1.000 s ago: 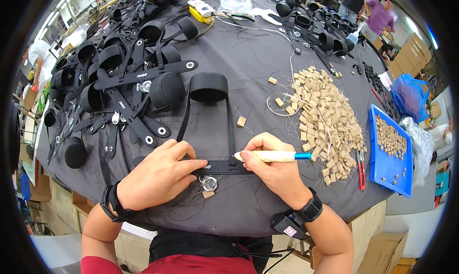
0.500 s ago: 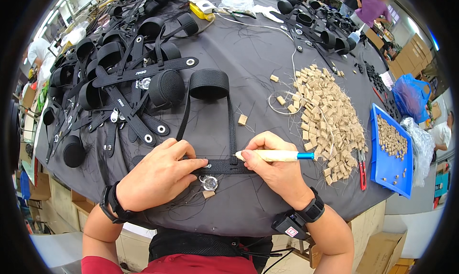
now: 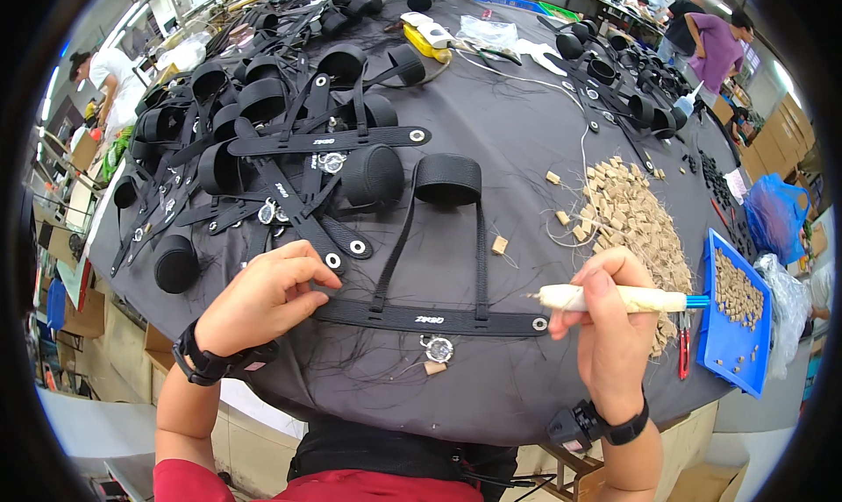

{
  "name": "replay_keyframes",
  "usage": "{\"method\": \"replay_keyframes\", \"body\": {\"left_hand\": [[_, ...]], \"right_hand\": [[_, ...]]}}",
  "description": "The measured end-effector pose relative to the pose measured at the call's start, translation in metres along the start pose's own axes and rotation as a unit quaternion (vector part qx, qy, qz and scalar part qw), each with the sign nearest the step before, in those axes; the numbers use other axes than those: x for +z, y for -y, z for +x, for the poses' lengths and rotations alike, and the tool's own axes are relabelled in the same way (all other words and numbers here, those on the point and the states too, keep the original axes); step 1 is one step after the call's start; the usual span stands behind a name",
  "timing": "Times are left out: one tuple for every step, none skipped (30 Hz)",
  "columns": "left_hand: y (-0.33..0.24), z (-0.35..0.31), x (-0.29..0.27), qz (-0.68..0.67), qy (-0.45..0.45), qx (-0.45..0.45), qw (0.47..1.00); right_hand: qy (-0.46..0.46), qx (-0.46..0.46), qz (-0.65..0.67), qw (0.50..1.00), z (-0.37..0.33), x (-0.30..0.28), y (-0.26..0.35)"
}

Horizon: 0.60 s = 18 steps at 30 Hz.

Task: The person uses a handheld applicator to apply a substance to the metal grommets and circular pads of black nylon harnesses. They handle the harnesses one at a time, applying the substance to specific points, and then place the finished items into a pile on the table.

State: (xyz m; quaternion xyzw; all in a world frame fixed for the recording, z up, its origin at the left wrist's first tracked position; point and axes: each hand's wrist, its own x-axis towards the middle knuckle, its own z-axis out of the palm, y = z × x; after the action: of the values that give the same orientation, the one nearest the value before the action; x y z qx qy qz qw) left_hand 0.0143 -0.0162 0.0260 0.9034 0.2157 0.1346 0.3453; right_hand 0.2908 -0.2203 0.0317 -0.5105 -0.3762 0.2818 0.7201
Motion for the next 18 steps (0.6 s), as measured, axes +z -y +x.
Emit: {"method": "replay_keyframes", "body": {"left_hand": [[0.000, 0.001, 0.002, 0.003, -0.001, 0.011, 1.000], [0.000, 0.003, 0.005, 0.007, -0.001, 0.023, 1.000], [0.000, 0.005, 0.008, 0.009, -0.003, 0.034, 0.999], [0.000, 0.007, 0.012, 0.009, -0.006, 0.045, 0.999], [-0.001, 0.010, 0.014, 0.015, 0.000, 0.056, 0.998], [-0.002, 0.014, 0.016, 0.020, 0.006, 0.070, 0.997], [-0.002, 0.019, 0.018, 0.025, 0.011, 0.085, 0.996], [-0.001, 0.023, 0.020, 0.037, 0.019, 0.079, 0.996], [0.004, 0.027, 0.021, 0.035, 0.026, 0.082, 0.996], [0.009, 0.029, 0.022, 0.035, 0.033, 0.083, 0.995], [0.013, 0.031, 0.022, 0.034, 0.039, 0.083, 0.995], [0.015, 0.033, 0.022, 0.031, 0.055, 0.077, 0.995], [0.016, 0.035, 0.022, 0.028, 0.071, 0.070, 0.995], [0.017, 0.038, 0.021, 0.025, 0.087, 0.064, 0.994], [0.016, 0.040, 0.020, 0.032, 0.103, 0.058, 0.992], [0.012, 0.041, 0.018, 0.039, 0.119, 0.053, 0.991], [0.010, 0.043, 0.018, 0.046, 0.135, 0.047, 0.989], [0.010, 0.044, 0.020, 0.060, 0.142, 0.048, 0.987]], "right_hand": [[0.018, 0.017, -0.014, 1.000, -0.001, 0.007, 0.007], [0.036, 0.034, -0.029, 0.998, -0.001, 0.019, 0.011], [0.055, 0.051, -0.044, 0.996, 0.000, 0.031, 0.013], [0.062, 0.089, -0.050, 0.993, 0.001, 0.044, 0.013], [0.090, 0.108, -0.041, 0.989, 0.004, 0.050, 0.006], [0.097, 0.141, -0.032, 0.985, 0.008, 0.057, -0.002], [0.102, 0.172, -0.023, 0.979, 0.010, 0.062, -0.009], [0.095, 0.181, -0.007, 0.979, 0.011, 0.065, -0.019], [0.091, 0.191, 0.013, 0.977, 0.014, 0.069, -0.031], [0.097, 0.184, 0.018, 0.978, 0.016, 0.074, -0.041], [0.099, 0.180, 0.013, 0.979, 0.017, 0.078, -0.050], [0.098, 0.177, 0.008, 0.979, 0.017, 0.081, -0.058], [0.097, 0.175, 0.002, 0.980, 0.017, 0.084, -0.064], [0.092, 0.192, 0.010, 0.977, 0.015, 0.085, -0.067], [0.084, 0.188, 0.015, 0.978, 0.012, 0.085, -0.070], [0.076, 0.185, 0.020, 0.980, 0.010, 0.085, -0.073], [0.069, 0.181, 0.024, 0.981, 0.009, 0.084, -0.075], [0.065, 0.175, 0.036, 0.982, 0.010, 0.084, -0.079]]}}
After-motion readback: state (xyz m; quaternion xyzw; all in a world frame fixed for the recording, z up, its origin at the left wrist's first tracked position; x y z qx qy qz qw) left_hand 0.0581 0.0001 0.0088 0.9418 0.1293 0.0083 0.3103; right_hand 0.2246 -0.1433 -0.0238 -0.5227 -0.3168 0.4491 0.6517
